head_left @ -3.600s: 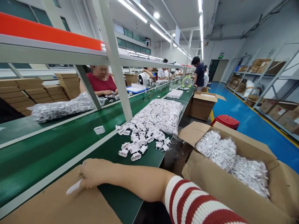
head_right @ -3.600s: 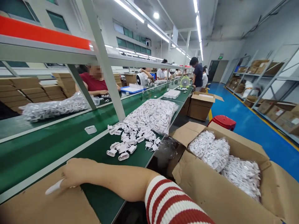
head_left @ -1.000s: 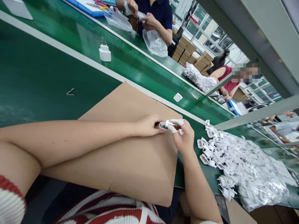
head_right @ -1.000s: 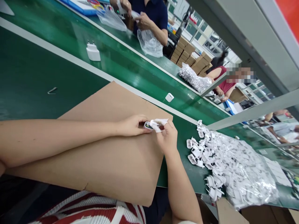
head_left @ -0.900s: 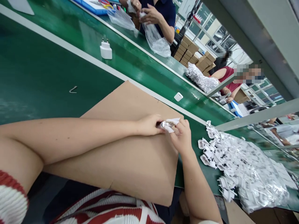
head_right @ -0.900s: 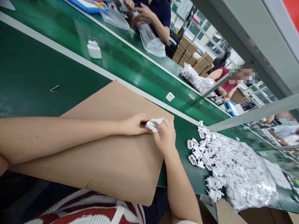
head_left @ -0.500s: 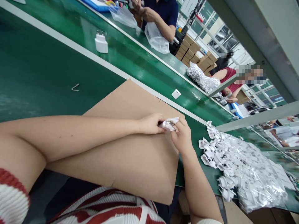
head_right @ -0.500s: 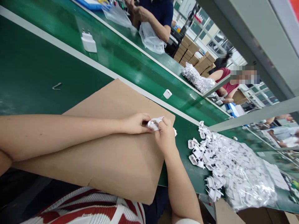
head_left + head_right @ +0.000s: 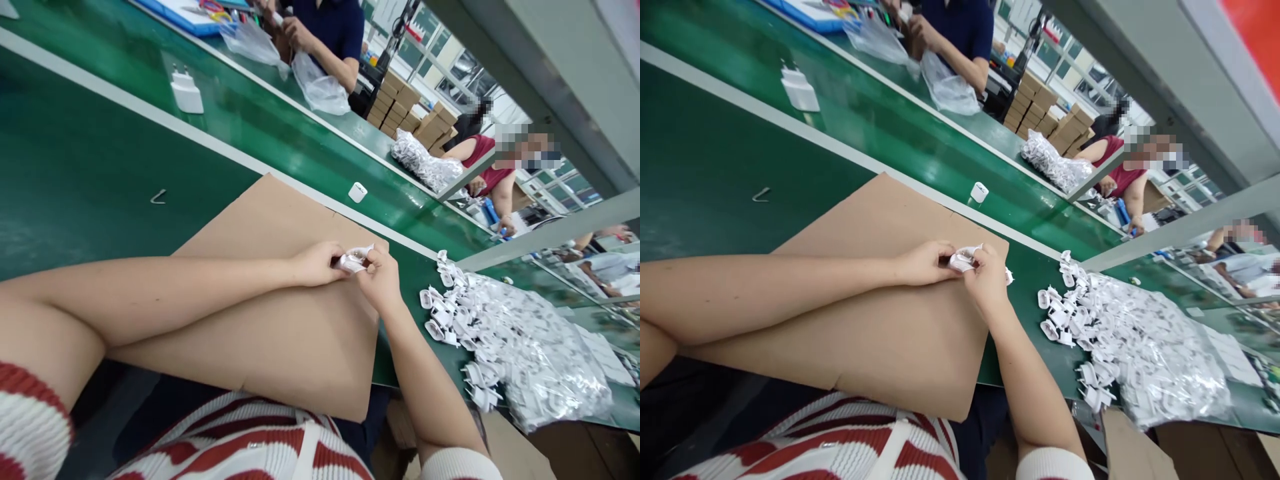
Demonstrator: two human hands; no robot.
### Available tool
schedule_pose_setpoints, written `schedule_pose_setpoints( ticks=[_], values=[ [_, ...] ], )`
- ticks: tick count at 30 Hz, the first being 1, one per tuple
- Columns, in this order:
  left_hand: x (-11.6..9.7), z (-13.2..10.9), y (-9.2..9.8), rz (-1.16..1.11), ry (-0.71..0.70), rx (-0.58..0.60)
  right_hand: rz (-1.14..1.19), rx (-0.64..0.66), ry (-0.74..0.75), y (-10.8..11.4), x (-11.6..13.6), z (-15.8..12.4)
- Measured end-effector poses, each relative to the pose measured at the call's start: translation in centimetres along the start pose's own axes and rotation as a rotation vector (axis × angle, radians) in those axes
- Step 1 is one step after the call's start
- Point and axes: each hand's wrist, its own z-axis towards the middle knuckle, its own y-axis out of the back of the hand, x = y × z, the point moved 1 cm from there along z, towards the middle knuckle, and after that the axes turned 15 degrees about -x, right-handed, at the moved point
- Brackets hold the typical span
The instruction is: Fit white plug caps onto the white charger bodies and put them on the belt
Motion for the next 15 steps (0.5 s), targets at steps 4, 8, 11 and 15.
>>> schedule_pose_setpoints(
  ticks=[4,8,11,15],
  values=[
    [-0.3,-0.1,-0.4,-0.016,-0.025,0.023,0.091,-0.076,-0.085,-0.4,-0.2,-0.9],
    [-0.4,0.2,-0.5,-0.175,0.024,0.044,0.087,-0.054,-0.091,-0.8,-0.5,-1.0],
    [-0.9,-0.1,0.3,-0.196,-0.003,0.031,0.090,-0.018,-0.083,-0.6,-0.7,-0.8],
    [-1.2,-1.4,1.3,0.012,-0.235,-0.011,0.197,0.035,-0.083,0.0,-1.0,-0.8]
  ],
)
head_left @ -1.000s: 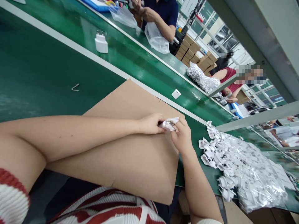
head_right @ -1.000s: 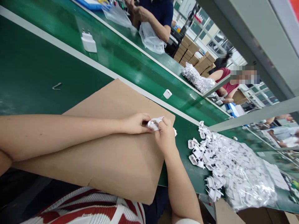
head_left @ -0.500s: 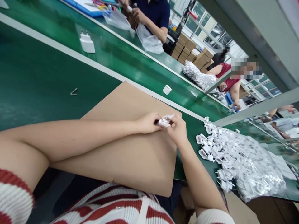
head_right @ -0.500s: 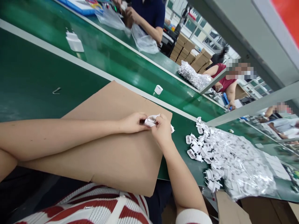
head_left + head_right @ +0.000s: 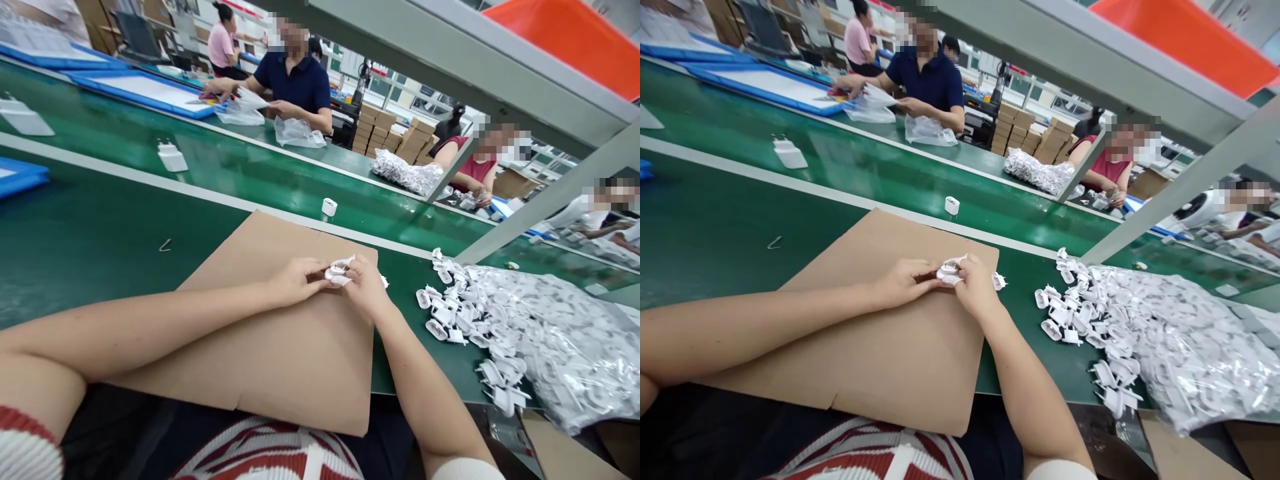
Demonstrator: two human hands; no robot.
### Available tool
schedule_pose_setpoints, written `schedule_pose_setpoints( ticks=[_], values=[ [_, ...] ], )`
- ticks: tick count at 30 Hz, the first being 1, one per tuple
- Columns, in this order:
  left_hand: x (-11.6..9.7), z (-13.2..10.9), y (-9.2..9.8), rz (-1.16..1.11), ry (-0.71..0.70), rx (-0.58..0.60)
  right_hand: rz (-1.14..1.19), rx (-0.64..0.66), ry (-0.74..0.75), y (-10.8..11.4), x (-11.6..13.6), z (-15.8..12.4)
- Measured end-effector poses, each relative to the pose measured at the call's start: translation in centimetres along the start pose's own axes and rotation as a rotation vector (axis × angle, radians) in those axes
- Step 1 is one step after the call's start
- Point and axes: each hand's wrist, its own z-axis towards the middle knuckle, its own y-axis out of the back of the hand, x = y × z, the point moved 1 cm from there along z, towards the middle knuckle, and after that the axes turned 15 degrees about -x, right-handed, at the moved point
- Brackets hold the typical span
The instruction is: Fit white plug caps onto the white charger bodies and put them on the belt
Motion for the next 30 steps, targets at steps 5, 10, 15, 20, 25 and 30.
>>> schedule_pose_setpoints(
  ticks=[5,10,15,20,25,30],
  values=[
    [0.4,-1.2,-0.3,0.409,-0.260,-0.038,-0.042,-0.005,0.064,0.3,-0.2,0.1],
    [-0.2,-1.0,-0.9,0.728,-0.340,0.106,-0.072,-0.037,0.064,0.0,-0.4,0.2],
    [-0.9,-0.8,-0.7,0.572,-0.182,0.044,0.059,-0.074,0.019,-0.3,-0.4,-0.5],
    [-0.7,-0.7,-0.3,0.286,0.045,-0.016,-0.093,-0.071,0.079,-0.3,-0.2,0.0],
    [-1.1,-0.6,-0.3,0.273,0.101,-0.006,-0.109,-0.049,0.032,-0.2,-0.2,0.6],
    [-1.0,-0.3,-0.3,0.206,0.071,0.012,0.096,-0.130,-0.032,-0.7,-0.2,-0.8]
  ],
)
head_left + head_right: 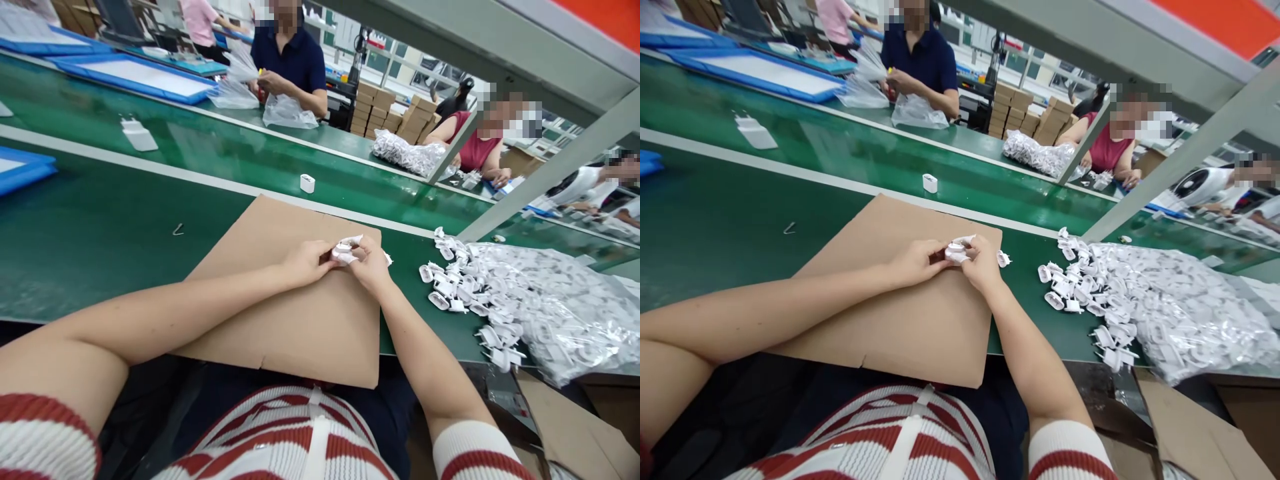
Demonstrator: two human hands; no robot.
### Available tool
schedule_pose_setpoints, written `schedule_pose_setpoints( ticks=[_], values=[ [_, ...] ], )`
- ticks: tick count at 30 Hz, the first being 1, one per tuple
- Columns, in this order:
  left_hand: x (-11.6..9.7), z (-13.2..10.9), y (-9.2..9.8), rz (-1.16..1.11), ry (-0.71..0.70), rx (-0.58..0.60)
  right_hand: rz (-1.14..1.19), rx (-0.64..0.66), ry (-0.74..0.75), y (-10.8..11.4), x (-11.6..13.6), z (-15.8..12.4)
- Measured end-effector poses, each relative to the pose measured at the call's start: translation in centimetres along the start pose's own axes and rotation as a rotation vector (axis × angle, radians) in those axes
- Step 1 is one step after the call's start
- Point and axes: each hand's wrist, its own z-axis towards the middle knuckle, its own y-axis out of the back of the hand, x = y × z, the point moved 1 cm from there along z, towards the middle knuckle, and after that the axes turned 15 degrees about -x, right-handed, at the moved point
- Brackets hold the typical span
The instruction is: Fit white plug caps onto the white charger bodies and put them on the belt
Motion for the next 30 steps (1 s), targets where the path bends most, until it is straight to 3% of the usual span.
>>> schedule_pose_setpoints(
  ticks=[7,11,14,19,23,27,30],
  values=[
    [0.1,0.9,0.1,-0.104,0.141,0.102,0.136,-0.020,-0.133,1.5,-0.9,-0.4],
    [1.2,2.4,-0.3,-0.141,0.188,0.051,-0.044,-0.134,-0.093,4.2,-3.4,0.6],
    [3.3,5.6,-1.0,-0.080,0.221,-0.056,-0.301,-0.188,-0.070,5.5,-5.8,0.7],
    [7.5,13.2,-2.3,0.177,0.264,-0.246,-0.480,-0.057,-0.148,5.3,-7.2,0.6],
    [9.7,17.8,-2.4,0.299,0.361,-0.291,-0.356,-0.193,-0.197,5.0,-6.3,0.9],
    [10.9,19.0,-1.5,0.334,0.401,-0.265,-0.083,-0.267,-0.355,5.0,-5.4,1.2],
    [12.0,18.8,0.7,0.409,0.274,-0.487,0.118,-0.252,-0.560,4.7,-4.5,1.3]
  ],
)
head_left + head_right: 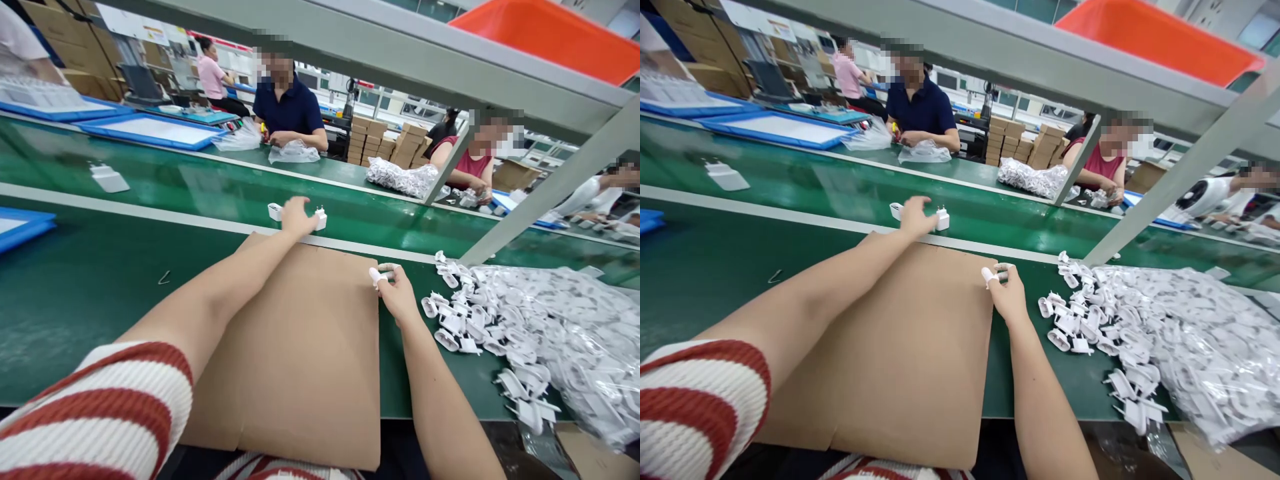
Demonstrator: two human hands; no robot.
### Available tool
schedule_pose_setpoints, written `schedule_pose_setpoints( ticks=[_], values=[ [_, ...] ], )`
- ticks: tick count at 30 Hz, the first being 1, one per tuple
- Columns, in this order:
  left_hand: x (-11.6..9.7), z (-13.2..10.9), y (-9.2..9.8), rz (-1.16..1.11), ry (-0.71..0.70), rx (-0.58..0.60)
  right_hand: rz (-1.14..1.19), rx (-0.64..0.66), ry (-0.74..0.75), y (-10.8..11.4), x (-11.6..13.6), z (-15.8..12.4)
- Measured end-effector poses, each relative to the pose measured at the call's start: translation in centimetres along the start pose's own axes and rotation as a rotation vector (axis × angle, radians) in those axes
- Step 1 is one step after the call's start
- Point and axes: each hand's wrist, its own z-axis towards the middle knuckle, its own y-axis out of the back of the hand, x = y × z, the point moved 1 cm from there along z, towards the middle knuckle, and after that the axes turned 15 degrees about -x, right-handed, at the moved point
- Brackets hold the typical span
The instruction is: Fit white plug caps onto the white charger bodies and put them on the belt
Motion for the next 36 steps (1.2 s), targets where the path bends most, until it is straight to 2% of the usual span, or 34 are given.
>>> schedule_pose_setpoints(
  ticks=[2,3,7,8,10,13,16,17,21,24,27,30,32,36],
  values=[
    [2.0,1.1,1.2,0.073,-0.010,-0.134,0.124,0.039,-0.132,-0.3,0.6,-0.4],
    [3.1,1.7,1.7,0.124,0.008,-0.106,0.187,0.061,-0.183,-0.4,0.8,-0.5],
    [7.3,3.4,3.6,0.220,0.014,0.256,0.380,0.181,-0.294,-0.7,1.8,-1.3],
    [7.9,3.6,4.2,0.215,-0.006,0.276,0.410,0.217,-0.301,-0.7,1.9,-1.4],
    [8.4,3.7,5.6,0.207,-0.042,0.205,0.456,0.273,-0.303,-0.8,2.2,-1.8],
    [7.3,3.0,7.9,0.184,-0.128,0.064,0.519,0.302,-0.285,-0.9,2.6,-2.2],
    [3.8,0.1,10.1,0.069,-0.264,0.034,0.531,0.348,-0.245,-1.0,3.0,-2.7],
    [2.4,-1.5,10.7,0.018,-0.306,0.077,0.523,0.374,-0.230,-1.0,3.0,-2.8],
    [-3.0,-10.0,11.5,-0.203,-0.427,0.409,0.457,0.431,-0.161,-1.3,2.9,-3.3],
    [-5.2,-14.9,11.0,-0.349,-0.445,0.523,0.298,0.364,-0.007,-1.5,2.5,-3.4],
    [-5.4,-17.1,10.3,-0.459,-0.354,0.547,0.077,0.240,0.267,-1.5,2.2,-3.5],
    [-4.5,-17.5,9.9,-0.588,-0.219,0.590,-0.031,0.177,0.448,-1.5,2.4,-3.9],
    [-4.1,-17.4,9.9,-0.626,-0.158,0.623,-0.078,0.169,0.532,-1.6,3.0,-4.4],
    [-4.1,-17.2,10.3,-0.643,-0.108,0.641,-0.311,0.218,0.823,-2.1,4.3,-5.6]
  ],
)
